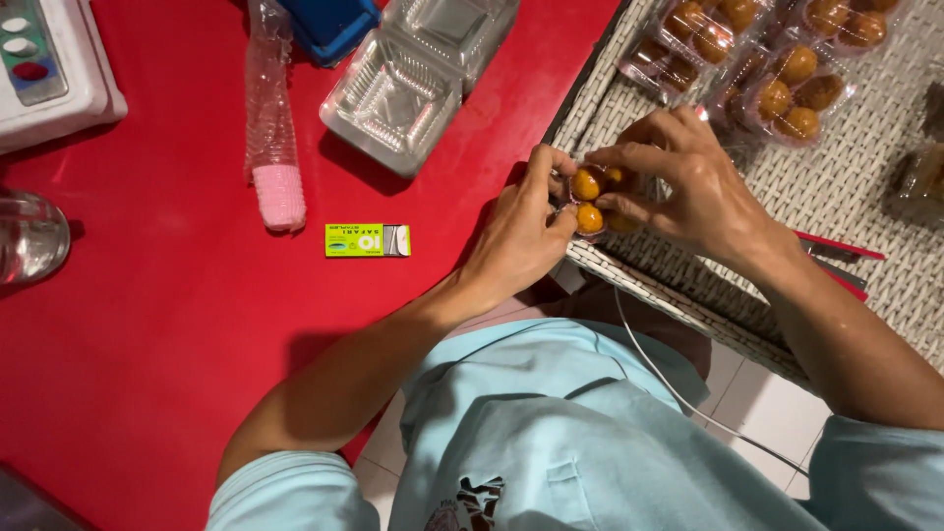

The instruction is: Packaging small round pastries into plastic containers and sealing them with a stapler

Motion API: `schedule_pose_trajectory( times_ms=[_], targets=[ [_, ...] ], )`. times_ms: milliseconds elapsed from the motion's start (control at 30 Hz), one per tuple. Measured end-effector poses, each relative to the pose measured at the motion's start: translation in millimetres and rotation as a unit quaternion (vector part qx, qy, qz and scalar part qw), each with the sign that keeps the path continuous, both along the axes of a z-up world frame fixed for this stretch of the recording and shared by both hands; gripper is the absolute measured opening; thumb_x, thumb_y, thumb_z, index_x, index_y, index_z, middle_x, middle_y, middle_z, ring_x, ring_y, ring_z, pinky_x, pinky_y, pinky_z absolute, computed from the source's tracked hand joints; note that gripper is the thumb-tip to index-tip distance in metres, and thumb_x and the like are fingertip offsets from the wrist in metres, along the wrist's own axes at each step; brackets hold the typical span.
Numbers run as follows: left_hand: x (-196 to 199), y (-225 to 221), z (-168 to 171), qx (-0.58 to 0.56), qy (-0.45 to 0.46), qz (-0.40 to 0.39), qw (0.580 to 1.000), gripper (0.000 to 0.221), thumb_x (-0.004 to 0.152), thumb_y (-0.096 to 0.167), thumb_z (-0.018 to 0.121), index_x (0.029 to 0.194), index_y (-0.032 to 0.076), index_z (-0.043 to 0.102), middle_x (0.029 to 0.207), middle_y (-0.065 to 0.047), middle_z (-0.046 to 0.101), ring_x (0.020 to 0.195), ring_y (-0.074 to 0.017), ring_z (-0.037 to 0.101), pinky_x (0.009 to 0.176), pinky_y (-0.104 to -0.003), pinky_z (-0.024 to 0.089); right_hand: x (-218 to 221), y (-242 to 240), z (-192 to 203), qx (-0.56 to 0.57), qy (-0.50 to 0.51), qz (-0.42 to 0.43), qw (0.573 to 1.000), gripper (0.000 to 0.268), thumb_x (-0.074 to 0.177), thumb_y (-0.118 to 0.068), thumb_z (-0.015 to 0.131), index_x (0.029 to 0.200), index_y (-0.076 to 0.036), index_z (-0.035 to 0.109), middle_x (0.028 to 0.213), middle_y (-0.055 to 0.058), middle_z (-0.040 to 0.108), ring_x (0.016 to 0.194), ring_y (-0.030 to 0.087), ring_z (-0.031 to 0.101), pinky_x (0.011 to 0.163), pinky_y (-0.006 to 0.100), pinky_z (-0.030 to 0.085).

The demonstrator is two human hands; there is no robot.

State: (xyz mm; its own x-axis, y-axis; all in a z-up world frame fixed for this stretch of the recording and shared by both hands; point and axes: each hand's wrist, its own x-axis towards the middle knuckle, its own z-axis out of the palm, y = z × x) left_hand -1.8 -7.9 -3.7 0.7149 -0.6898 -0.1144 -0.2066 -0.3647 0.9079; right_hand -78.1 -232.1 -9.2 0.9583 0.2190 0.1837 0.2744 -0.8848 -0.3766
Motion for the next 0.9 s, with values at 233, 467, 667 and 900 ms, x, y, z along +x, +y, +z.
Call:
schedule_pose_trajectory(
  times_ms=[233,467,667,900],
  targets=[
    [-1.0,-1.9,7.2,0.009,0.008,0.006,1.0,0.026,0.092,0.014,0.057,0.113,0.018,0.042,0.091,-0.006,0.068,0.074,-0.0297,0.071,0.059,-0.045,0.049,3.3,6.7,-5.1,-0.017,-0.056,0.015,0.998,0.031,0.091,-0.018,0.083,0.115,0.0,0.074,0.102,0.012,0.063,0.094,0.026,0.051,0.082,0.04,0.04],
    [0.5,-2.1,3.4,0.022,0.017,0.008,1.0,0.035,0.087,0.011,0.063,0.114,0.022,0.044,0.096,-0.005,0.072,0.067,-0.0277,0.073,0.062,-0.046,0.052,-30.6,9.1,77.5,0.032,0.048,-0.064,0.996,0.032,0.1,-0.008,0.07,0.126,0.008,0.064,0.116,0.027,0.068,0.095,0.035,0.072,0.079,0.039,0.064],
    [3.2,-1.4,3.7,0.027,0.028,0.019,0.999,0.044,0.084,0.008,0.063,0.12,0.017,0.04,0.101,-0.008,0.065,0.071,-0.0238,0.074,0.064,-0.041,0.055,-69.2,-4.2,82.4,-0.13,0.273,-0.348,0.887,0.044,0.115,-0.037,0.055,0.14,-0.006,0.035,0.068,0.014,0.058,0.042,0.024,0.048,0.037,0.039,0.051],
    [5.3,3.2,-0.9,0.025,-0.024,0.025,0.999,0.041,0.088,0.008,0.058,0.125,0.012,0.04,0.09,-0.004,0.065,0.079,-0.0276,0.07,0.065,-0.046,0.052,-76.5,-8.3,61.3,-0.004,0.178,-0.285,0.942,0.056,0.104,-0.011,0.069,0.142,0.001,0.031,0.106,0.025,0.072,0.059,0.038,0.073,0.053,0.051,0.064]
  ],
)
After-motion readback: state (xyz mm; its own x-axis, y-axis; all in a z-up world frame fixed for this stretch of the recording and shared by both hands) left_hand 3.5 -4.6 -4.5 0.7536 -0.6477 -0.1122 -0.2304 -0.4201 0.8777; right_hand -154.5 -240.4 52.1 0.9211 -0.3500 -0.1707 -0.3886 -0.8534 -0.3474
